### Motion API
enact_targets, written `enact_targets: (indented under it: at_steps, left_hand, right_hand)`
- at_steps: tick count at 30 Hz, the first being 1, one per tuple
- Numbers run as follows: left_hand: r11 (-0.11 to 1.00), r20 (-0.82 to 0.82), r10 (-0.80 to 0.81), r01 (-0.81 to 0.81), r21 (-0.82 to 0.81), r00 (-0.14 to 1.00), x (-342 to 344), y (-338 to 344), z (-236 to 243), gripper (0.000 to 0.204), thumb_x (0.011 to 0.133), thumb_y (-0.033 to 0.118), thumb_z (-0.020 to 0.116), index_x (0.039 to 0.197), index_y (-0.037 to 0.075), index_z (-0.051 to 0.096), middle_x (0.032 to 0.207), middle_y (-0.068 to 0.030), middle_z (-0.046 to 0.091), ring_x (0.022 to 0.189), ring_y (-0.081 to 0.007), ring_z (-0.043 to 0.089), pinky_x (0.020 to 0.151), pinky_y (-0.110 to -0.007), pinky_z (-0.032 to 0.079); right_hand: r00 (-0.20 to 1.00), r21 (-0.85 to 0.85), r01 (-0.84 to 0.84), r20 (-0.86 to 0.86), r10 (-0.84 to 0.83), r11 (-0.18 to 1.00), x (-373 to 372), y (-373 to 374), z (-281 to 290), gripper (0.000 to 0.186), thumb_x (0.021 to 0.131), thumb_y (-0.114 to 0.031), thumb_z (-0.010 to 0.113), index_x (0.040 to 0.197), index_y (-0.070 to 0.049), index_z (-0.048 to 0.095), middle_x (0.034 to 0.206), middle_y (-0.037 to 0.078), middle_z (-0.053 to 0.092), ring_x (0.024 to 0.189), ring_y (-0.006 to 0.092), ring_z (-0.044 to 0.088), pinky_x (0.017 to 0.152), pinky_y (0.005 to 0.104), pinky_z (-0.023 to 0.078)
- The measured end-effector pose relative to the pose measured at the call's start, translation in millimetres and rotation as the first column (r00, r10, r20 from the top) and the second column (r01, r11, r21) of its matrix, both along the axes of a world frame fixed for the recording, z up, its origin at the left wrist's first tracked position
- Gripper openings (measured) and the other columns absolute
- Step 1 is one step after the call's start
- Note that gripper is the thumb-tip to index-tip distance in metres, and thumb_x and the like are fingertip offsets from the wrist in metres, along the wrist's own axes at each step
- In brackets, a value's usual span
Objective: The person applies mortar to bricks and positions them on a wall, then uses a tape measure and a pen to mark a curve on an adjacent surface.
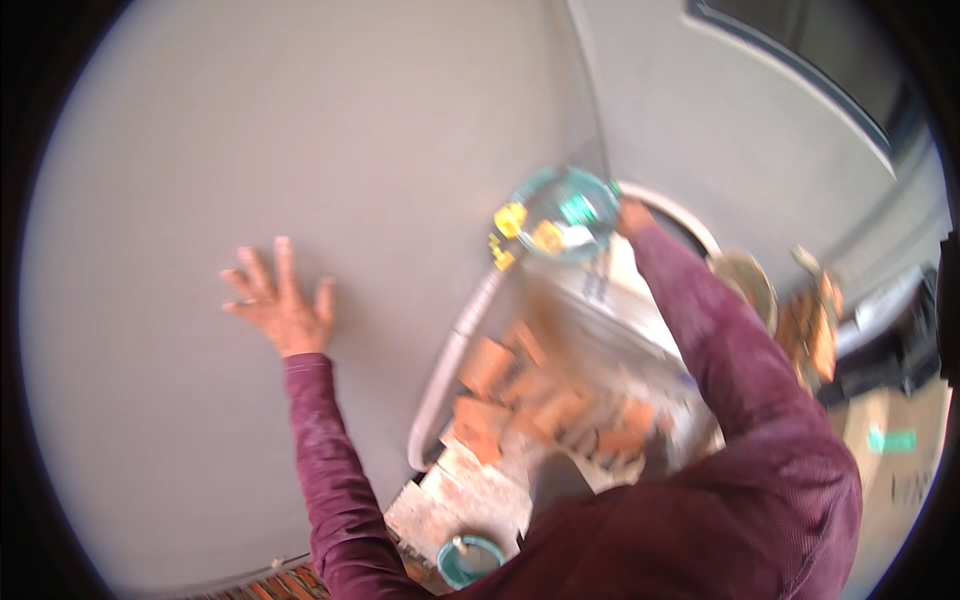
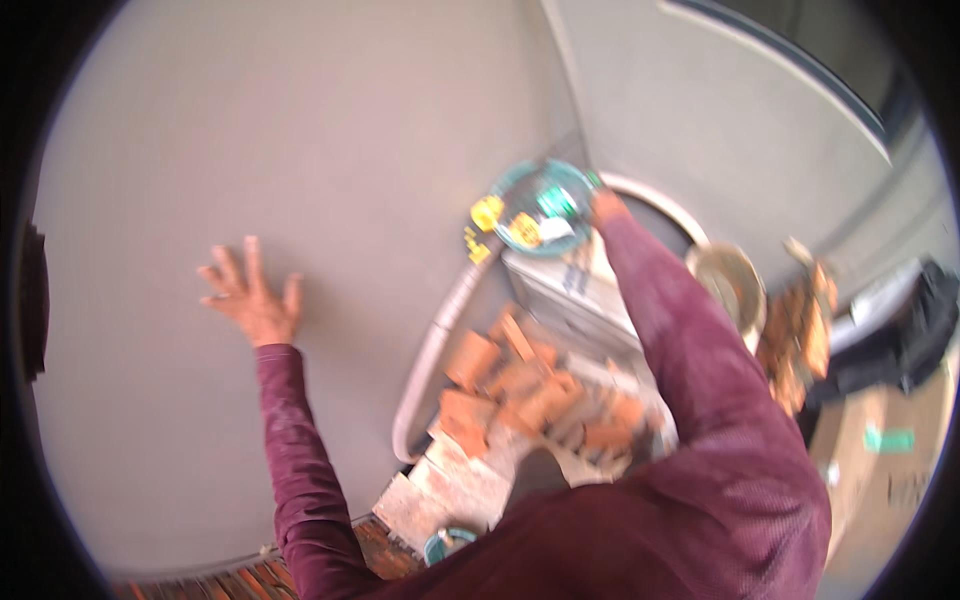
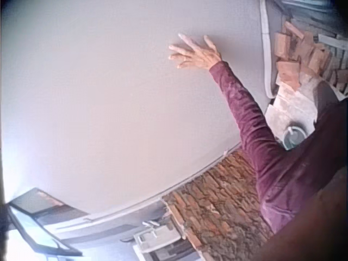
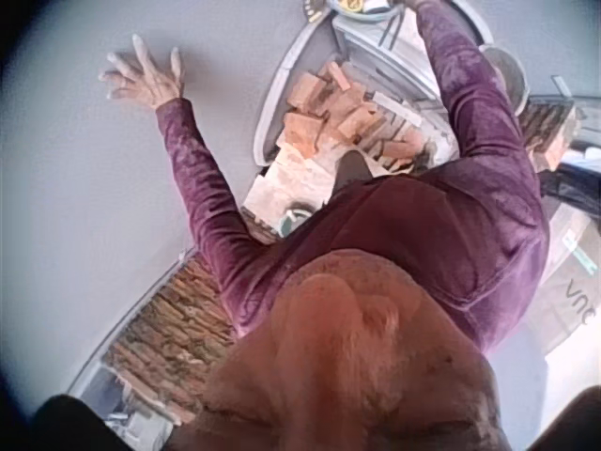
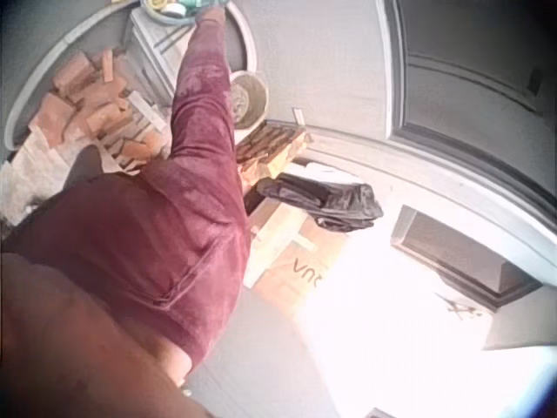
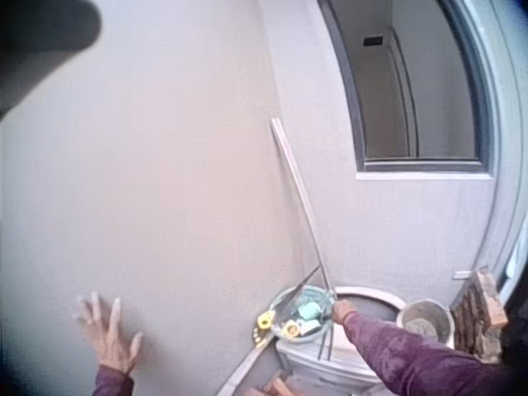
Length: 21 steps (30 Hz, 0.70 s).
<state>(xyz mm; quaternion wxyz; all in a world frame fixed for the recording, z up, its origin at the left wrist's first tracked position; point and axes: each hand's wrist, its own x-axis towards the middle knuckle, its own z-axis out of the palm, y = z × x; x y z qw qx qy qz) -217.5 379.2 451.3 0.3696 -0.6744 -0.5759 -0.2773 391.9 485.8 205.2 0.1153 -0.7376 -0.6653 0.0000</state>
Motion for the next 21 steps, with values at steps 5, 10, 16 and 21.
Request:
enact_targets:
  at_steps: [5,10,16,21]
  left_hand:
    - [0.992,-0.234,0.126,-0.128,0.003,0.964,46,35,74,0.092,0.083,0.050,0.074,0.159,0.032,0.026,0.168,-0.0108,0.008,0.155,-0.0353,-0.004,0.123,-0.060,-0.002]
    - [0.915,-0.303,0.391,-0.333,0.227,0.869,81,89,190,0.102,0.081,0.060,0.072,0.161,0.029,0.017,0.169,-0.0111,0.001,0.155,-0.0350,-0.010,0.123,-0.059,-0.001]
    - [0.850,-0.081,0.505,-0.511,-0.128,0.859,146,79,239,0.122,0.070,0.077,0.070,0.162,0.027,0.008,0.169,-0.0115,-0.006,0.154,-0.0375,-0.014,0.122,-0.062,-0.002]
    - [0.877,-0.125,0.449,-0.409,0.253,0.885,134,125,230,0.120,0.067,0.090,0.058,0.161,0.025,0.020,0.169,-0.0138,0.003,0.154,-0.0384,-0.009,0.119,-0.066,-0.002]
  right_hand:
    - [0.954,-0.043,-0.182,-0.250,0.166,0.982,-28,-13,6,0.047,0.086,-0.046,0.067,0.109,-0.005,0.071,0.114,0.025,0.067,0.109,0.0416,0.063,0.093,0.0505,0.052]
    - [0.875,-0.126,-0.349,-0.399,0.275,0.929,-7,2,25,0.055,0.094,-0.050,0.049,0.107,-0.001,0.072,0.115,0.029,0.065,0.112,0.0446,0.061,0.097,0.0516,0.046]
    - [0.713,-0.213,-0.051,-0.692,-0.114,0.976,67,-16,23,0.029,0.087,-0.025,0.064,0.101,-0.001,0.072,0.095,0.021,0.072,0.084,0.0348,0.072,0.081,0.0445,0.056]
    - [0.629,-0.100,-0.108,-0.777,-0.010,0.989,71,34,-13,0.047,0.086,-0.036,0.072,0.117,0.000,0.068,0.112,0.024,0.070,0.101,0.0322,0.071,0.083,0.0443,0.055]
